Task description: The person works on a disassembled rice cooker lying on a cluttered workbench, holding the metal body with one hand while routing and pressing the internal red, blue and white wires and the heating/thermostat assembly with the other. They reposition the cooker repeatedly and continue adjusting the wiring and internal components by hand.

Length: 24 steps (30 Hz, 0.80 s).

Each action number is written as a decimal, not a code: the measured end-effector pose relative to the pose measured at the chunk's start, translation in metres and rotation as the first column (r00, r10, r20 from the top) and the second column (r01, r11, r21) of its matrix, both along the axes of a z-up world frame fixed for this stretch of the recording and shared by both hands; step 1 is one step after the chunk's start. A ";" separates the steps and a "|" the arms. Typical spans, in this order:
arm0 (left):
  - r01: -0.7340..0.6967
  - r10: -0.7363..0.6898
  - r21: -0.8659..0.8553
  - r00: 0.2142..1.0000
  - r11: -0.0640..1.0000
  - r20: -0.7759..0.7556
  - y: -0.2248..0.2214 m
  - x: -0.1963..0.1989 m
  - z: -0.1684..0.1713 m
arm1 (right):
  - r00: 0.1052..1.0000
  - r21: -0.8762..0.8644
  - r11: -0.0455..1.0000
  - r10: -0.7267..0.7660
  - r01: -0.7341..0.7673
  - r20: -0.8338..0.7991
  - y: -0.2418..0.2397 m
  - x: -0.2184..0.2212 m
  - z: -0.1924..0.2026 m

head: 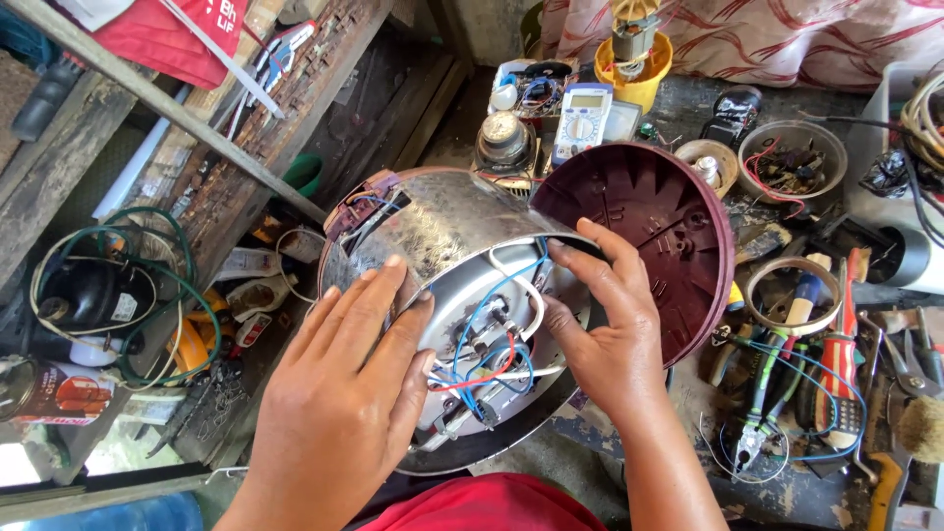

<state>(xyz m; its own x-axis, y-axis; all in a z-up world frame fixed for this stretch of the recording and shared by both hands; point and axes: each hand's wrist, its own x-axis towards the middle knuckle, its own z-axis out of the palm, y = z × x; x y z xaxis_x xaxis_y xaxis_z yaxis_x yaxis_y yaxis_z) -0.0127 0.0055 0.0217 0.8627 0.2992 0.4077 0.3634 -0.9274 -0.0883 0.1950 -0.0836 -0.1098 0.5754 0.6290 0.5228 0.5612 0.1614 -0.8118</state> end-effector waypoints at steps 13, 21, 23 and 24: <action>0.014 -0.012 -0.016 0.996 1.000 0.083 0.003 -0.007 -0.014 | 1.000 -0.050 0.999 -0.015 0.014 -0.024 -0.001 -0.004 0.007; 0.019 -0.014 -0.050 0.995 0.999 0.099 0.003 -0.009 -0.018 | 1.000 -0.045 0.999 -0.019 0.018 -0.015 0.000 -0.004 0.002; 0.014 -0.009 -0.042 0.994 0.999 0.106 0.001 -0.008 -0.016 | 1.000 -0.039 0.999 -0.016 0.015 -0.026 0.000 -0.004 0.003; 0.006 -0.002 -0.034 0.993 0.999 0.116 0.001 -0.006 -0.016 | 0.999 -0.033 0.999 -0.010 0.009 -0.033 0.000 -0.004 0.004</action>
<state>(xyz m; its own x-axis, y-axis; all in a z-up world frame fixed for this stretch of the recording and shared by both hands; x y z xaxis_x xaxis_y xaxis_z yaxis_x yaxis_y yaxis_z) -0.0192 0.0060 0.0060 0.8115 0.3110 0.4946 0.3655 -0.9307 -0.0145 0.1911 -0.0840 -0.1056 0.5979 0.6400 0.4825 0.5352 0.1293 -0.8348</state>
